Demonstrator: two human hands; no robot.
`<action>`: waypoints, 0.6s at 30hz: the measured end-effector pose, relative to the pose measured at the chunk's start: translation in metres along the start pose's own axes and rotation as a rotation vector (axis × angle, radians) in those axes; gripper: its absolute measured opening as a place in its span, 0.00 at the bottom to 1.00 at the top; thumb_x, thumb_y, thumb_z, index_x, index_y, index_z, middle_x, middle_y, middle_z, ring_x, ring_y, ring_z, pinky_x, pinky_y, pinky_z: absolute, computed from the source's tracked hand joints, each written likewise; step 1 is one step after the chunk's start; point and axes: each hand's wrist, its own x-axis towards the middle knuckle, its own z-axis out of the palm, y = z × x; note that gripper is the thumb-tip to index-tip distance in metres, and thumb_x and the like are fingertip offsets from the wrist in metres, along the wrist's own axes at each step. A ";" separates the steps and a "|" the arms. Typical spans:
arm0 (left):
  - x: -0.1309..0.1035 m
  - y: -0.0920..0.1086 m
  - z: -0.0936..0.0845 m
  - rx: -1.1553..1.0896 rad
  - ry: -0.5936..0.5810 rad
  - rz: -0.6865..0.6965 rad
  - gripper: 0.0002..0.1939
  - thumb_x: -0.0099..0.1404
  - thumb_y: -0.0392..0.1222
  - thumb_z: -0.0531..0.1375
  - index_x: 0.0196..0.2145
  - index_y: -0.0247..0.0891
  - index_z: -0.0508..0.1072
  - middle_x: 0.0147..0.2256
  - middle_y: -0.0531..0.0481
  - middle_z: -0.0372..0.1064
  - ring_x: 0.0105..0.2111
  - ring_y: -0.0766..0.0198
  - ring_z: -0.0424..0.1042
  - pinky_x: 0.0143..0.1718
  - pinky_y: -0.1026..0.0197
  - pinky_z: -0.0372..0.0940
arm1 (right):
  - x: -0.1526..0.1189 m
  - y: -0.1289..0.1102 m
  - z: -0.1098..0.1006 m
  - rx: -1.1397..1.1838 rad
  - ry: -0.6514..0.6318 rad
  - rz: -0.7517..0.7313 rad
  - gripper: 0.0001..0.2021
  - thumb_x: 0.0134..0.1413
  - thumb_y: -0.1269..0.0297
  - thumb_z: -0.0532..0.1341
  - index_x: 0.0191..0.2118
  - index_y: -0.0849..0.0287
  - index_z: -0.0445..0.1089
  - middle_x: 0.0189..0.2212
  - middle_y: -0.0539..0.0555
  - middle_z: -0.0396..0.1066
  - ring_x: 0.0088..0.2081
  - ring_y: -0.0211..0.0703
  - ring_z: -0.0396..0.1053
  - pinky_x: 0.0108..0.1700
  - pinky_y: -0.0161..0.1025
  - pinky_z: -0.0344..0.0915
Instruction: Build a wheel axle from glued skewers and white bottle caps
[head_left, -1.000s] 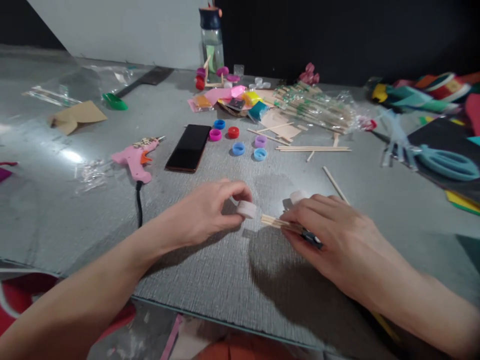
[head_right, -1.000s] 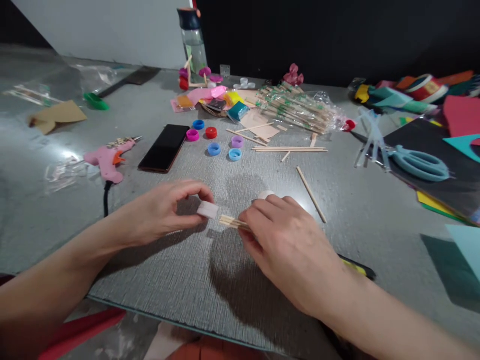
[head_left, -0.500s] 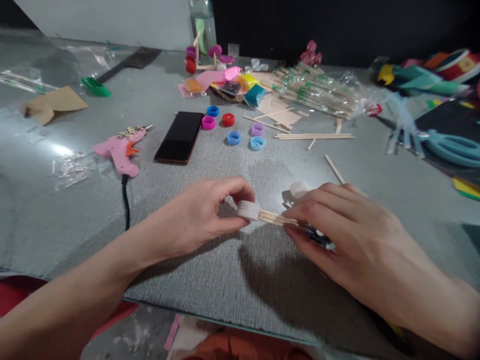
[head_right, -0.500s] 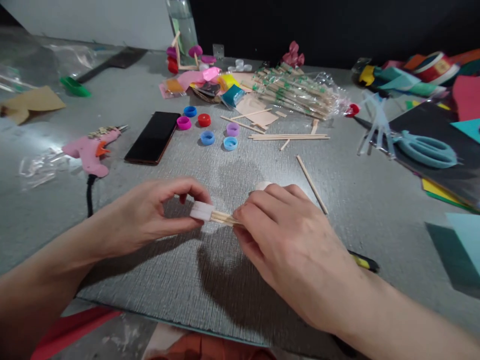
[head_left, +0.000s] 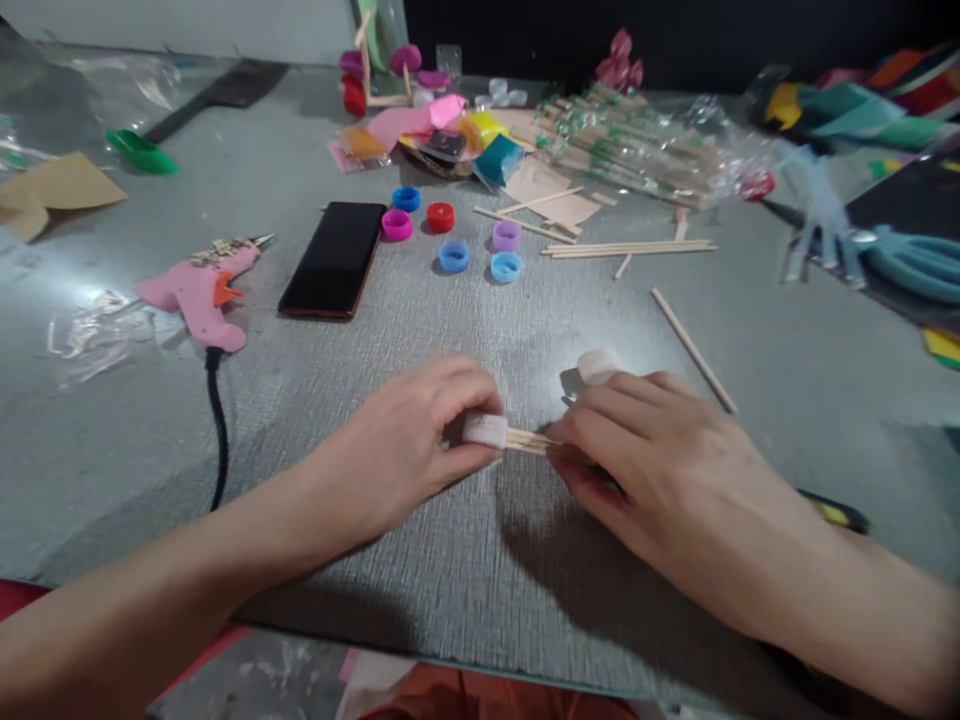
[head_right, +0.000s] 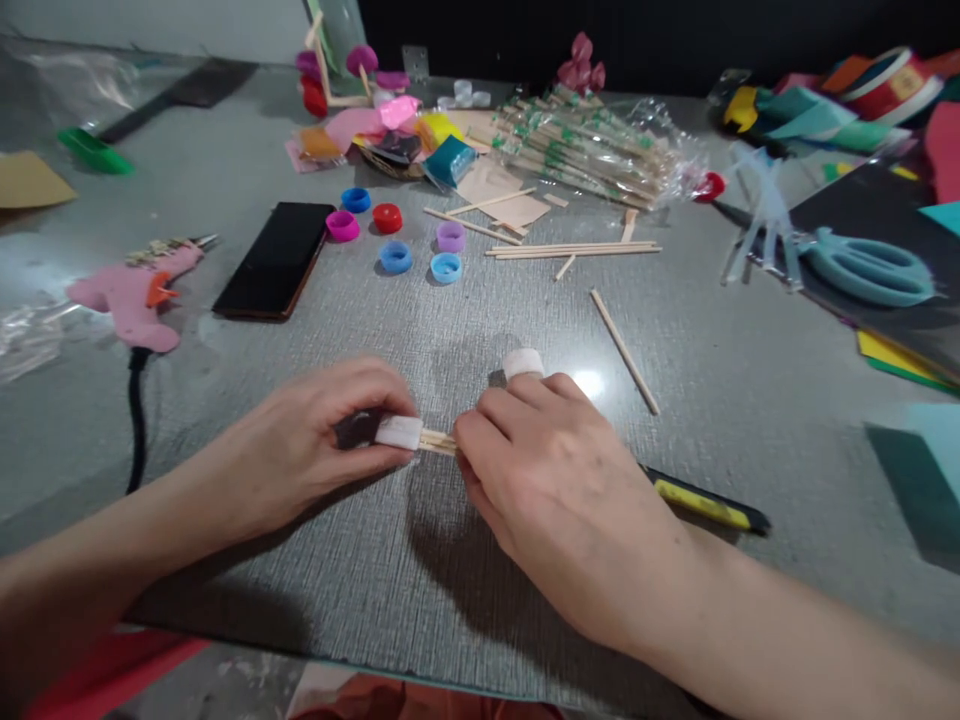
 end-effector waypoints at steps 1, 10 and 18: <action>0.000 0.000 0.001 -0.004 0.001 -0.007 0.01 0.68 0.38 0.60 0.37 0.41 0.71 0.38 0.51 0.70 0.37 0.61 0.69 0.40 0.57 0.63 | 0.000 0.000 0.001 0.009 0.000 0.003 0.05 0.61 0.72 0.59 0.33 0.58 0.69 0.30 0.54 0.68 0.35 0.51 0.67 0.37 0.47 0.59; -0.001 -0.001 -0.002 -0.055 0.075 -0.013 0.05 0.67 0.37 0.62 0.41 0.43 0.73 0.38 0.54 0.74 0.38 0.62 0.72 0.40 0.58 0.65 | 0.000 0.004 0.000 0.058 0.065 0.034 0.06 0.66 0.68 0.57 0.38 0.59 0.72 0.36 0.58 0.73 0.40 0.54 0.70 0.41 0.49 0.61; 0.000 0.001 0.002 -0.038 0.052 -0.034 0.04 0.66 0.41 0.62 0.40 0.45 0.74 0.41 0.51 0.76 0.41 0.57 0.73 0.46 0.53 0.67 | 0.000 0.004 0.000 0.069 0.062 0.027 0.06 0.65 0.69 0.58 0.38 0.59 0.72 0.34 0.55 0.72 0.38 0.53 0.70 0.41 0.48 0.61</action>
